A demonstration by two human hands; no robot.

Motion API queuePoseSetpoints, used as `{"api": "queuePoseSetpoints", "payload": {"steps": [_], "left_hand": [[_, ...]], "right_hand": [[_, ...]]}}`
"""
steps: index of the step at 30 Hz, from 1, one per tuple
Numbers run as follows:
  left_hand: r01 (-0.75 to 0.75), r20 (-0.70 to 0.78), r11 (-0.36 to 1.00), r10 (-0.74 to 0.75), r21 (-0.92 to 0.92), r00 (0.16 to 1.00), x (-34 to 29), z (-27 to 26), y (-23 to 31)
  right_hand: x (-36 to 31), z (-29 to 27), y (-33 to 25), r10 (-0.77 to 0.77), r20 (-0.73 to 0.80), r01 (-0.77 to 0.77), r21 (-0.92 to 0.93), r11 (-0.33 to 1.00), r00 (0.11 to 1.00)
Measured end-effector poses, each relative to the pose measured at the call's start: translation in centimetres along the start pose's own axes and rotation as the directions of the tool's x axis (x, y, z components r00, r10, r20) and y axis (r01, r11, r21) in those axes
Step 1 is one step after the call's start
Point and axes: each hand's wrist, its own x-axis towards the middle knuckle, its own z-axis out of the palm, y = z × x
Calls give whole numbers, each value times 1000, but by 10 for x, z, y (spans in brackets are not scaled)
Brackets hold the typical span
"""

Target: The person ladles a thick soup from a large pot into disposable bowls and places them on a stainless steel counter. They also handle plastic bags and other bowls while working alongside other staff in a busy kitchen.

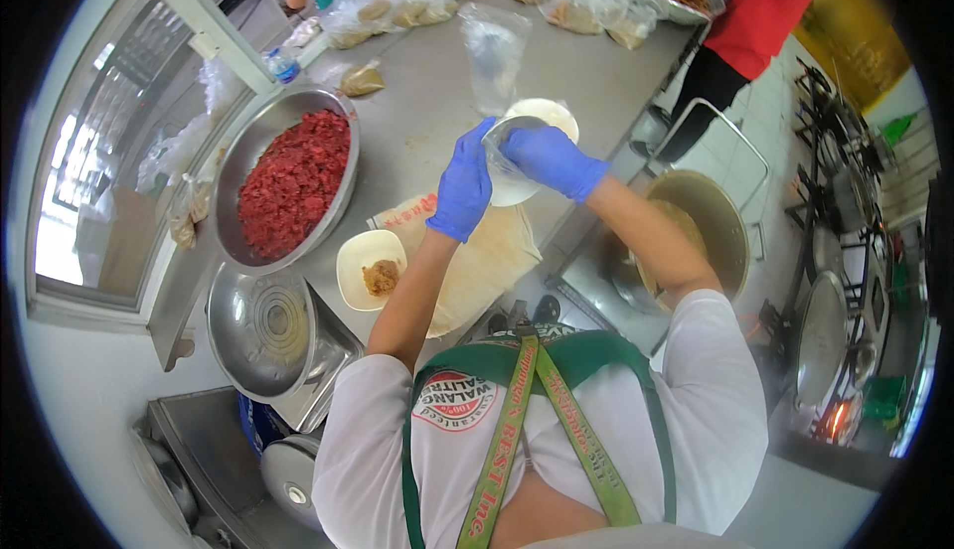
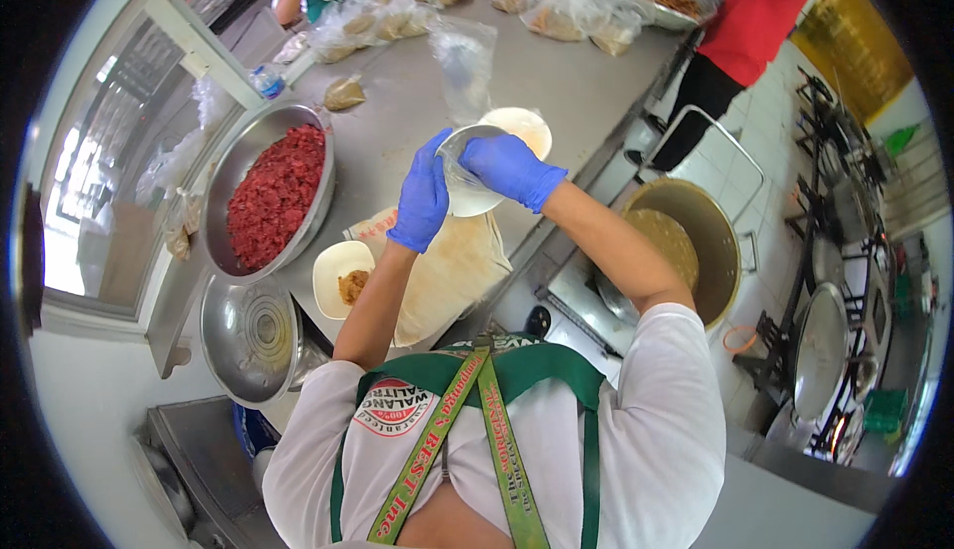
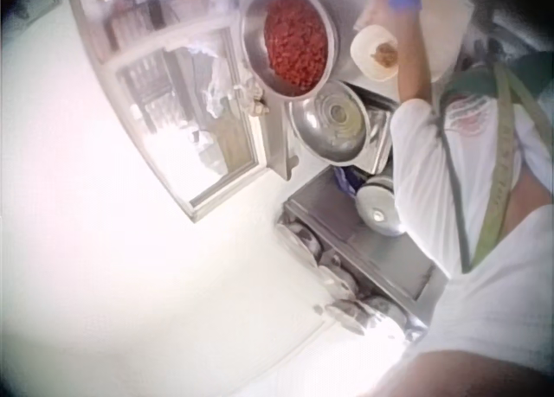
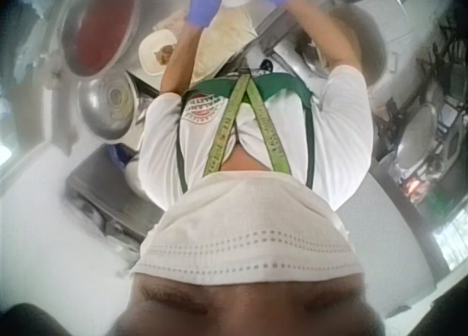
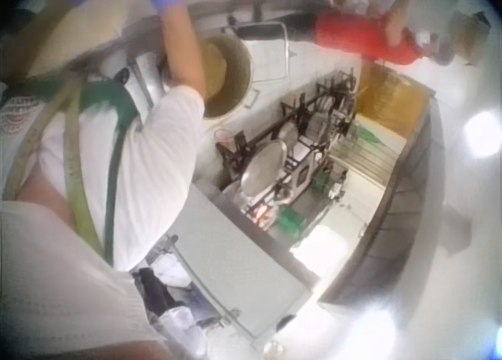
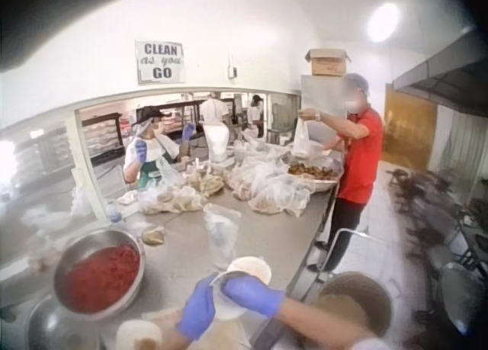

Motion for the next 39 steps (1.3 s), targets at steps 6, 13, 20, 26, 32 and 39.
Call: {"api": "queuePoseSetpoints", "payload": {"steps": [6, 13, 20, 26, 32, 39], "left_hand": [[72, 183, 994, -57, -80, 982, -16, 51, -1], [-6, 342, 985, 65, -170, 937, -22, 127, 10], [260, 408, 895, -99, -361, 908, -39, 174, 18], [410, 401, 902, -327, -140, 856, -85, 184, 39], [615, 318, 782, -559, -106, 766, -134, 192, 67], [705, 156, 689, -688, -164, 709, -165, 190, 84]], "right_hand": [[-66, -2, 0, 241, 170, -236, -52, 970, 956], [-162, -9, 8, 467, 229, -488, 43, 872, 854], [-305, -82, 44, 414, -513, -463, 36, 886, 752], [-455, 65, 141, 668, 90, -612, -326, 720, 738], [-424, 148, 197, 569, 464, -645, 8, 764, 679], [-440, 63, 290, 735, 12, -720, 215, 660, 677]]}}
